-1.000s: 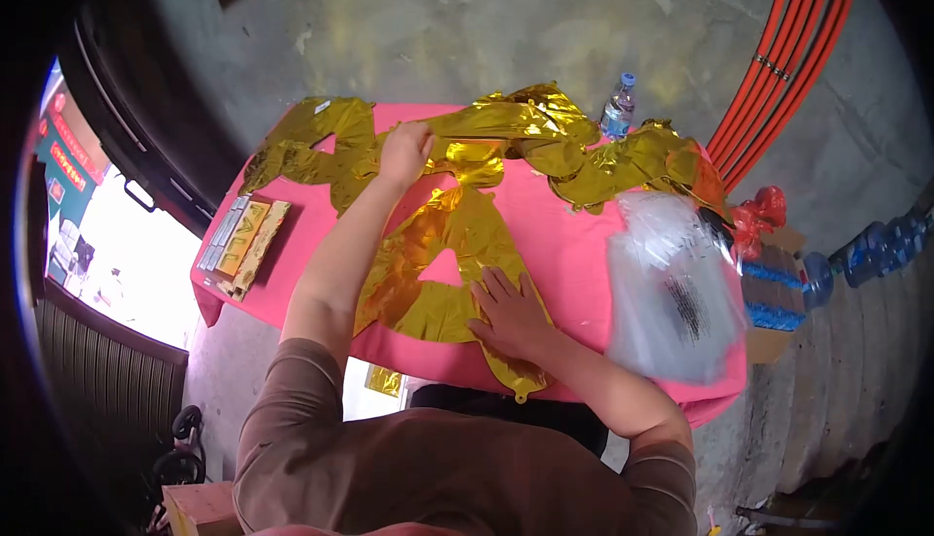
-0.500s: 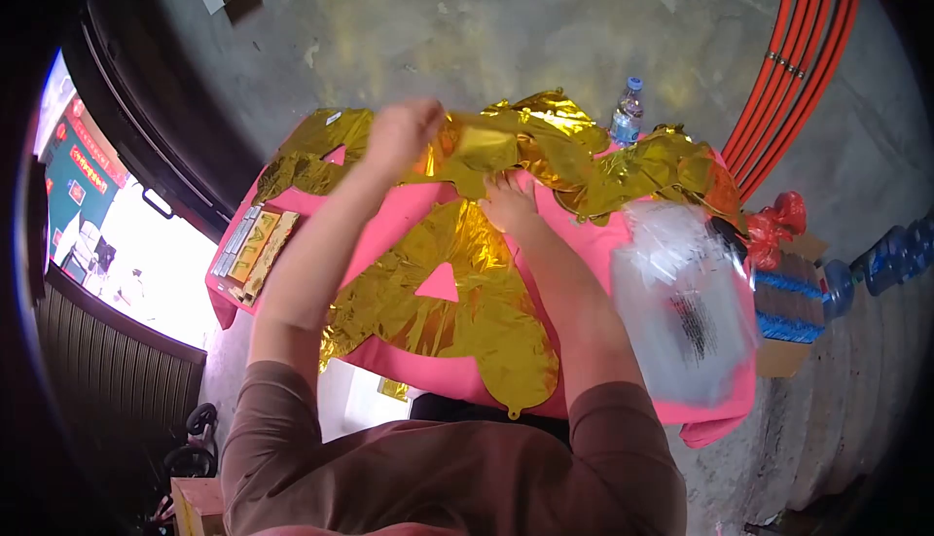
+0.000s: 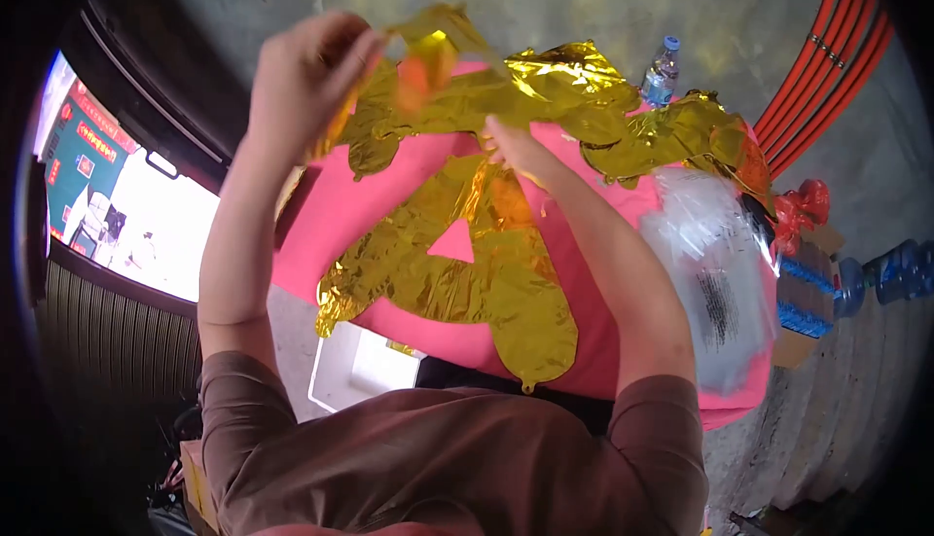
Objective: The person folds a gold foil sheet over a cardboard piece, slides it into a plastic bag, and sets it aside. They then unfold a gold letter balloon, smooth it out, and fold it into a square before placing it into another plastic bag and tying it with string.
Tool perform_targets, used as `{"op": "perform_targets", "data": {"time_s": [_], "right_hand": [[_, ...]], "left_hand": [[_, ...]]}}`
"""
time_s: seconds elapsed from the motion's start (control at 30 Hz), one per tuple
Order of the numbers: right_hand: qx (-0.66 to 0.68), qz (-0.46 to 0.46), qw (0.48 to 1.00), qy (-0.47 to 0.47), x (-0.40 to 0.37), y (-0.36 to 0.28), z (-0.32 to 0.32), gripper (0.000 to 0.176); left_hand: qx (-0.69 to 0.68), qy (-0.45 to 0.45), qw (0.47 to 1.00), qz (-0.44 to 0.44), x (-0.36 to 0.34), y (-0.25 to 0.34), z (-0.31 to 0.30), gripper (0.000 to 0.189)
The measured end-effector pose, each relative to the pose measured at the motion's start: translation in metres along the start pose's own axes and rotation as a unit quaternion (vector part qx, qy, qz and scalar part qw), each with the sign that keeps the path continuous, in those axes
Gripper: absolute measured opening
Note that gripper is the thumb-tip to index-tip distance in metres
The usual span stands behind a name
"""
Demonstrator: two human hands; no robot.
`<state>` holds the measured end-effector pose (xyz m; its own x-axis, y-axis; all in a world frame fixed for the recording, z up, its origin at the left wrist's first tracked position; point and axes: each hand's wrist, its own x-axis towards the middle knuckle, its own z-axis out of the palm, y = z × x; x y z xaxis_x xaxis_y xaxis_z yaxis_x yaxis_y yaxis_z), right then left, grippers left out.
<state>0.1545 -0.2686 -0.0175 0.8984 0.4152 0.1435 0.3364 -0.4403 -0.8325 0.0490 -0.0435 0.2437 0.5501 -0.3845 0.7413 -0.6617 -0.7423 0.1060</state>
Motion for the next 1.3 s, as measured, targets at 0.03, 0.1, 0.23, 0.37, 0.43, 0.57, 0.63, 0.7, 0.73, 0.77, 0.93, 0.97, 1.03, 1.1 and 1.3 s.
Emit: {"op": "perform_targets", "data": {"time_s": [0.03,0.1,0.23,0.37,0.43,0.57,0.63,0.7,0.73,0.77,0.93,0.97,1.03,1.1,1.3], "right_hand": [[0.224,0.062,0.972,-0.042,-0.019,-0.039,-0.004,0.079],[0.435,0.129,0.887,-0.083,-0.038,-0.071,-0.006,0.083],[0.656,0.118,0.746,0.005,-0.055,-0.060,-0.003,0.094],[0.623,0.230,0.730,0.160,-0.067,-0.028,0.006,0.096],[0.575,0.315,0.711,0.255,-0.077,-0.037,0.010,0.082],[0.490,0.304,0.798,0.175,-0.091,-0.023,0.017,0.067],[0.277,0.244,0.924,0.095,-0.093,-0.030,0.021,0.045],[0.144,0.148,0.971,0.119,-0.090,-0.021,0.041,0.042],[0.007,0.050,0.989,0.142,-0.087,-0.019,0.049,0.039],[0.007,0.049,0.988,0.145,-0.083,-0.026,0.055,0.039],[-0.144,0.035,0.971,0.187,-0.063,-0.021,0.071,0.049],[-0.143,0.036,0.971,0.189,-0.058,-0.014,0.071,0.049],[-0.023,0.064,0.972,0.224,-0.048,-0.007,0.067,0.054],[0.039,0.099,0.971,0.216,-0.039,-0.005,0.064,0.048],[0.156,0.169,0.971,0.065,-0.050,-0.020,0.035,0.021]], "left_hand": [[0.019,-0.003,0.999,0.030,-0.017,0.009,0.003,0.014],[0.077,-0.056,0.990,0.105,-0.052,0.021,0.009,0.009],[0.076,-0.154,0.976,0.132,-0.127,0.050,0.025,0.013],[0.052,-0.253,0.960,0.106,-0.197,0.074,0.051,0.013],[0.022,-0.302,0.949,0.082,-0.226,0.087,0.061,0.011],[-0.257,-0.444,0.858,0.018,-0.228,0.067,0.054,0.028],[-0.185,-0.539,0.817,-0.090,-0.201,0.039,0.066,0.041],[-0.172,-0.505,0.809,-0.248,-0.167,0.003,0.062,0.043],[-0.081,-0.440,0.864,-0.230,-0.168,-0.029,0.083,0.043],[0.011,-0.369,0.906,-0.208,-0.182,-0.055,0.110,0.042],[0.009,-0.244,0.963,-0.114,-0.218,-0.068,0.156,0.032],[-0.032,-0.189,0.976,-0.102,-0.226,-0.065,0.161,0.028],[-0.056,-0.191,0.975,-0.095,-0.228,-0.065,0.163,0.026],[-0.113,-0.155,0.978,-0.088,-0.231,-0.069,0.166,0.028],[-0.113,-0.122,0.986,0.016,-0.216,-0.047,0.142,0.024]]}}
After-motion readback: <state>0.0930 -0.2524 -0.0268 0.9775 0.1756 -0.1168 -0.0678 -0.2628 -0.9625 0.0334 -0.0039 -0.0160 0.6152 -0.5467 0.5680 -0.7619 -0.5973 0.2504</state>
